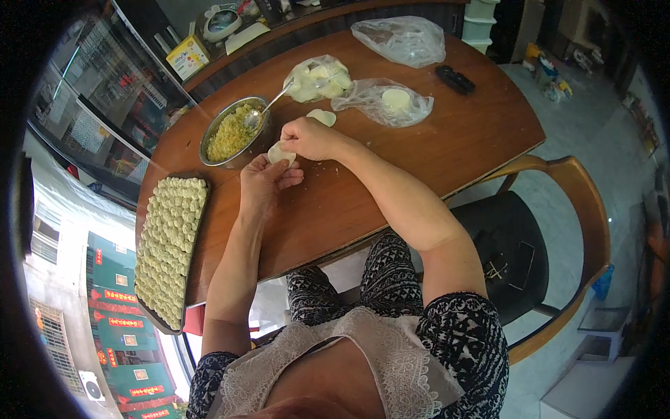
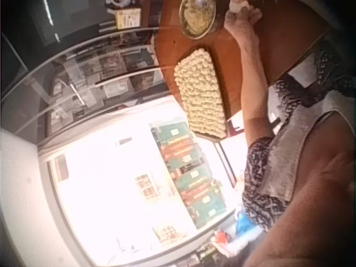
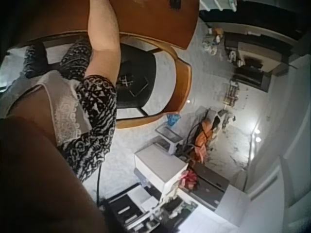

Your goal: The person is wrapping dumplings by placing filling on dough circles and pinching the edges closed.

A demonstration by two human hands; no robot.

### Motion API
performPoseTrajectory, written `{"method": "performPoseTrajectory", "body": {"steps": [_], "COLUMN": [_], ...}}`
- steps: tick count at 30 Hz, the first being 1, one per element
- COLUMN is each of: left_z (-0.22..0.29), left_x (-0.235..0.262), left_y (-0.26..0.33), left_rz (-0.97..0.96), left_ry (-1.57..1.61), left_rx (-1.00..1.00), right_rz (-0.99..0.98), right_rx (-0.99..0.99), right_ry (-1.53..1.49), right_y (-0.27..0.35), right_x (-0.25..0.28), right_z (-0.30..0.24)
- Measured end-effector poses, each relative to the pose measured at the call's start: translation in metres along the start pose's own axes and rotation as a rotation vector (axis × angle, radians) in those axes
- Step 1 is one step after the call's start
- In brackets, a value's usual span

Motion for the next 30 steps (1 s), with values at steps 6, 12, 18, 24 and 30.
{"method": "performPoseTrajectory", "body": {"steps": [6,12,18,24,30], "left_z": [0.001,-0.011,0.0,0.004,-0.002], "left_x": [0.002,0.008,0.002,-0.004,0.005], "left_y": [0.003,-0.009,-0.002,0.001,-0.002], "left_rz": [-0.016,0.021,0.074,0.03,0.06], "left_ry": [0.022,-0.089,-0.237,-0.194,-0.148], "left_rx": [0.024,-0.18,-0.286,-0.185,-0.167], "right_rz": [-0.025,0.022,-0.164,-0.08,0.092], "right_rx": [0.01,0.224,0.05,0.091,-0.1], "right_ry": [-0.085,-0.099,-0.17,-0.182,-0.231], "right_y": [0.001,0.0,0.004,0.005,0.001], "right_x": [-0.003,-0.002,0.002,0.004,0.001], "right_z": [-0.007,-0.006,-0.019,-0.013,-0.011]}}
Point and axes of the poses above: each hand's wrist, its own y-axis away from the middle knuckle, its own x-axis out of the back of the hand, z = x × y, the point moved 2 cm from there along -y, towards the middle knuckle, and after that the axes turned 5 degrees about z, right-handed, at the moved point
